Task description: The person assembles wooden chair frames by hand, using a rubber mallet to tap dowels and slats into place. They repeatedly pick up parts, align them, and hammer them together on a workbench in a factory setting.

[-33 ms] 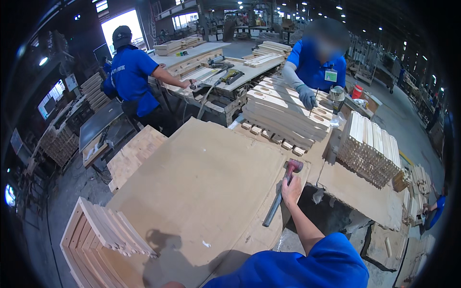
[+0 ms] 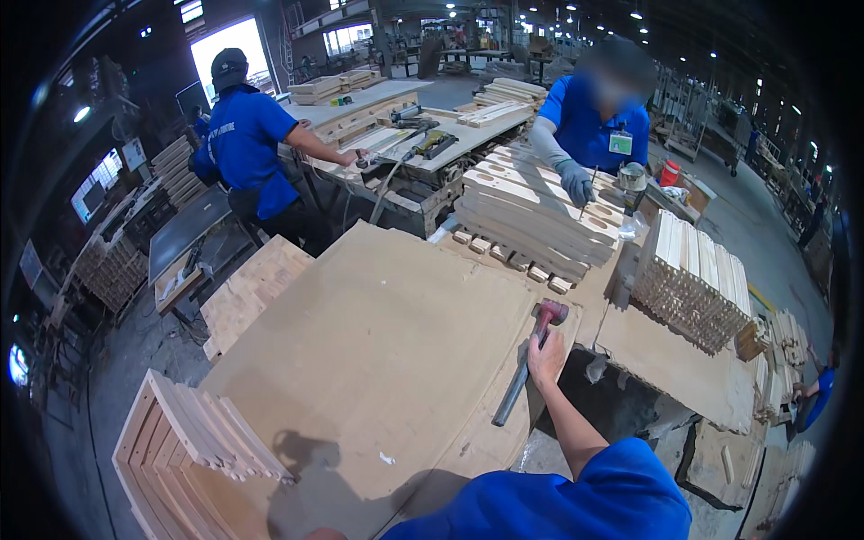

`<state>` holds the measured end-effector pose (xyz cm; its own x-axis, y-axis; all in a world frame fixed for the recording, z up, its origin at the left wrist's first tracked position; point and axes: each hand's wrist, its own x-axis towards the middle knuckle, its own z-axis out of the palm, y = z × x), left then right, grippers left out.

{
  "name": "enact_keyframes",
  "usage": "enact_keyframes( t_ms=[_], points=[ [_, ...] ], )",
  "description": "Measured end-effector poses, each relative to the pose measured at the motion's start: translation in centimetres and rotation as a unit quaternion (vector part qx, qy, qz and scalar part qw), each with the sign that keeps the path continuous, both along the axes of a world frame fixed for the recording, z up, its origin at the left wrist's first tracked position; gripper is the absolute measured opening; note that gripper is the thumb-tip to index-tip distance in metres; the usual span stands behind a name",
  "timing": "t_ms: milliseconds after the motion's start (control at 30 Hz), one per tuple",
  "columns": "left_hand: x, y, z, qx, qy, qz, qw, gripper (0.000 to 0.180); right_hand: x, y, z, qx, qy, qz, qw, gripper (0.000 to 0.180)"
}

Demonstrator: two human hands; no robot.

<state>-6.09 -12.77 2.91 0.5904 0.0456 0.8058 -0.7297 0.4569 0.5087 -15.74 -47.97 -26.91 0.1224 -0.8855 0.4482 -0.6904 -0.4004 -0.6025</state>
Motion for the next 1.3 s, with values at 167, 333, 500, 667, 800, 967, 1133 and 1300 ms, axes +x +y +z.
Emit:
enact_keyframes(
  t_ms=[167,333,500,667,800,967,1133,1300],
  points=[
    [0.2,0.4,0.3,-0.005,-0.010,0.005,1.000,0.013,0.5,-0.2,0.4,0.007,-0.001,-0.001,1.000,0.032],
    [0.0,1.3,0.4,-0.005,-0.009,0.020,1.000,0.013,0.7,-0.6,0.1,-0.011,0.001,0.002,1.000,0.033],
    [-0.2,3.5,-1.4,-0.012,0.023,0.064,0.998,0.013,1.1,-0.3,0.1,0.003,-0.007,0.022,1.000,0.035],
    [1.1,4.9,-16.6,0.154,0.335,0.101,0.924,0.019,0.5,-0.5,-0.2,-0.029,-0.004,0.018,0.999,0.035],
    [1.7,6.2,-26.5,0.321,0.419,0.160,0.834,0.029,1.0,0.0,0.1,-0.004,0.003,0.032,0.999,0.036],
    [0.9,6.4,-29.2,0.446,0.294,0.226,0.814,0.030,0.7,-0.2,-0.4,0.005,0.019,0.028,0.999,0.035],
    [1.1,5.6,-28.6,0.503,0.244,0.254,0.789,0.027,0.4,-0.7,-0.8,-0.005,0.012,0.032,0.999,0.037],
    [0.9,5.5,-28.2,0.530,0.234,0.261,0.772,0.025,0.5,-0.5,-0.7,0.009,0.016,0.032,0.999,0.037]
  ],
)
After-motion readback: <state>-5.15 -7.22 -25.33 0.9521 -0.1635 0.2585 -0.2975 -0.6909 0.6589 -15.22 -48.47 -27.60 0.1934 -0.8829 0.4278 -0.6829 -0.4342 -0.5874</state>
